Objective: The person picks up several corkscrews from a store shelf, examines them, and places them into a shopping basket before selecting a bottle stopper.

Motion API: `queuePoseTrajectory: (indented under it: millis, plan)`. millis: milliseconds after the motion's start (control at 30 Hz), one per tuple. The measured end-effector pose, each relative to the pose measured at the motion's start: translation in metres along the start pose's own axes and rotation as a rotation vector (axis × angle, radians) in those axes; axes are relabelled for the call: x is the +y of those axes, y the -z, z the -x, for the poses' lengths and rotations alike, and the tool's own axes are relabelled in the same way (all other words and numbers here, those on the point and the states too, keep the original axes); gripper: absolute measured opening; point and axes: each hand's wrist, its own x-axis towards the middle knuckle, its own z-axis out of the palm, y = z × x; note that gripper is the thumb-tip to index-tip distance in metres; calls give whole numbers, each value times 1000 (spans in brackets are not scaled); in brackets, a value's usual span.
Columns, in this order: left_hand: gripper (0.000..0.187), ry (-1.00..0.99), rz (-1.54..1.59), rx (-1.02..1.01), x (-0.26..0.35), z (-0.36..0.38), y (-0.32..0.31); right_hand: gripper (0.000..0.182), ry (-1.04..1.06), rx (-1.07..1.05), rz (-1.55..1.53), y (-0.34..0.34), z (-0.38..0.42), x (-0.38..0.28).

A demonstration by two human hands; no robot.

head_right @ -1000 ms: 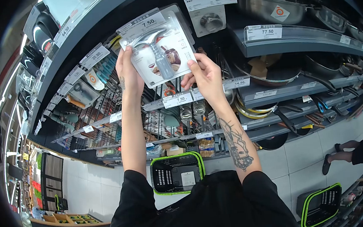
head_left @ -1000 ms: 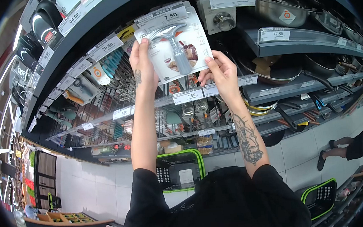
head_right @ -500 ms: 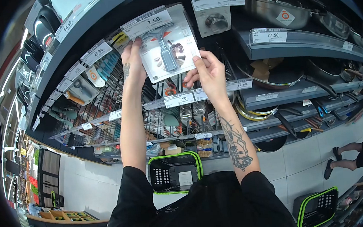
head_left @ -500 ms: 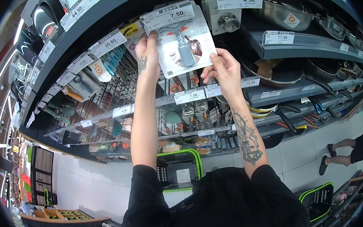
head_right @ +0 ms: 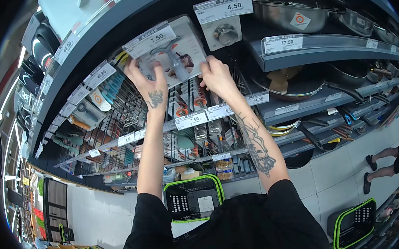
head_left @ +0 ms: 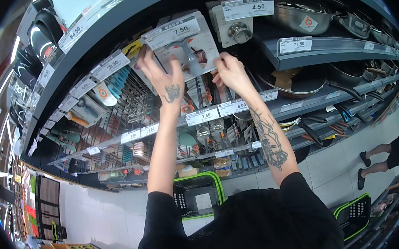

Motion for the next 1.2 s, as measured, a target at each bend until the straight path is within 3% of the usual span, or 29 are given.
queuePoseTrajectory:
  millis: [33, 100, 167, 233, 300, 467, 567, 633, 833, 967, 1100, 1200]
  plan:
    - [51, -107, -97, 22, 5, 1, -4, 31, -4, -16, 10, -2, -3, 1]
    - [50, -104, 5, -3, 9, 2, -13, 33, -6, -41, 123, -3, -8, 0]
    - [51, -194, -161, -46, 11, -2, -19, 34, -8, -46, 211, -2, -7, 0]
    - [52, -181, -130, -37, 7, -4, -22, 35, -13, -52, 298, -4, -4, 4]
    - [50, -189, -163, -11, 4, -5, -24, 38, 225, 190, 495, -8, 3, 9]
    - [49, -194, -196, 5, 1, -7, -30, 42, 223, 220, 508, -3, 21, -9]
    - [49, -203, -214, 15, -2, -10, -34, 41, 365, 259, 541, -2, 40, -17]
    - [48, -200, -211, 6, -3, -11, -36, 35, 397, 205, 345, 0, 60, -24]
    - [56, -106, -185, -30, 1, -3, -34, 19, 519, 52, 162, -7, 159, -17]
    - [56, -94, -123, -3, -6, 5, -31, 15, 226, -188, -44, -33, 233, 28]
    - [47, -107, -109, -83, 13, 22, 0, 14, 101, -474, 93, -43, 292, 95]
    - [39, -122, -24, -87, 32, 59, 39, 13, 138, -660, 451, -34, 327, 167]
